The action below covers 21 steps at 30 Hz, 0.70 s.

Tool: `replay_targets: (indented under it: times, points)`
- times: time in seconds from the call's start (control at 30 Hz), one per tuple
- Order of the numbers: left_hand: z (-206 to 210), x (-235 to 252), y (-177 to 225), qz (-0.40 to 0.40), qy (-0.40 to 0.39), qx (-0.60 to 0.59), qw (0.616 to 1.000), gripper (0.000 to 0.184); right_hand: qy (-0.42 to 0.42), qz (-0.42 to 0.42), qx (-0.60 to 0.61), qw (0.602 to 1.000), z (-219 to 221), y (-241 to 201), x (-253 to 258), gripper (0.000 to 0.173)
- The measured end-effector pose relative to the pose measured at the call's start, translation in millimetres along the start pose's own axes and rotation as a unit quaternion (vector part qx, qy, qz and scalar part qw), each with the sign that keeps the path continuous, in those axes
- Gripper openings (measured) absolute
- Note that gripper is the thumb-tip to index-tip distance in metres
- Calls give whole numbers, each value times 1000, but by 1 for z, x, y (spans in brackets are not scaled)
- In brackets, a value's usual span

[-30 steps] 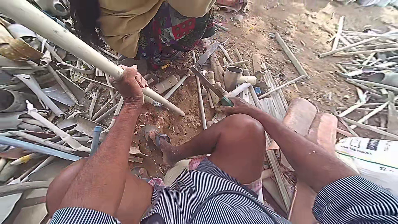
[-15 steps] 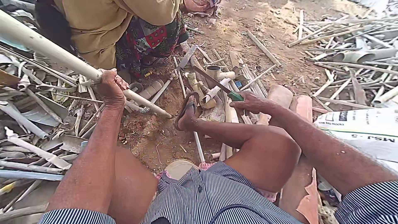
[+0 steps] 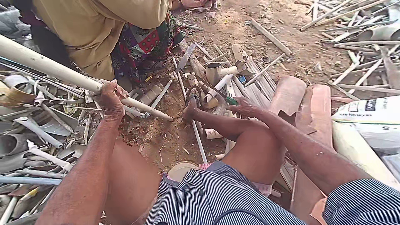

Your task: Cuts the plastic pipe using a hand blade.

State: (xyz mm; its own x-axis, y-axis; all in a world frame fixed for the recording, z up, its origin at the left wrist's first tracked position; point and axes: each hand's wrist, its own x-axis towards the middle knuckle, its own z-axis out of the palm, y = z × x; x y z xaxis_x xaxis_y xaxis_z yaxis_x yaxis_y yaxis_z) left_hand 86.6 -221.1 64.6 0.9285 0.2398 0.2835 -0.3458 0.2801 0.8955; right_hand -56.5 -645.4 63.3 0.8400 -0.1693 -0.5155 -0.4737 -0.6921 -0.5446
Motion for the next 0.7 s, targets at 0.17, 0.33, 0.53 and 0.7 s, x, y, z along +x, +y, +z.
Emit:
replay_targets:
  times: [0.17, 0.33, 0.53, 0.7]
  points:
    - [6, 2, 2, 6, 0, 22, 1000, 25, -34, -15, -16, 999, 16, -8, 23, 29]
    - [2, 9, 0, -9, 6, 46, 999, 23, -57, -23, -80, 995, 12, -8, 42, 37]
    - [1, 2, 8, -27, 29, 53, 998, 25, -74, -61, -40, 995, 21, -30, 61, 33]
    - [-9, -8, 15, -38, 28, 73, 996, 27, -102, -136, -58, 984, 32, -71, 59, 33]
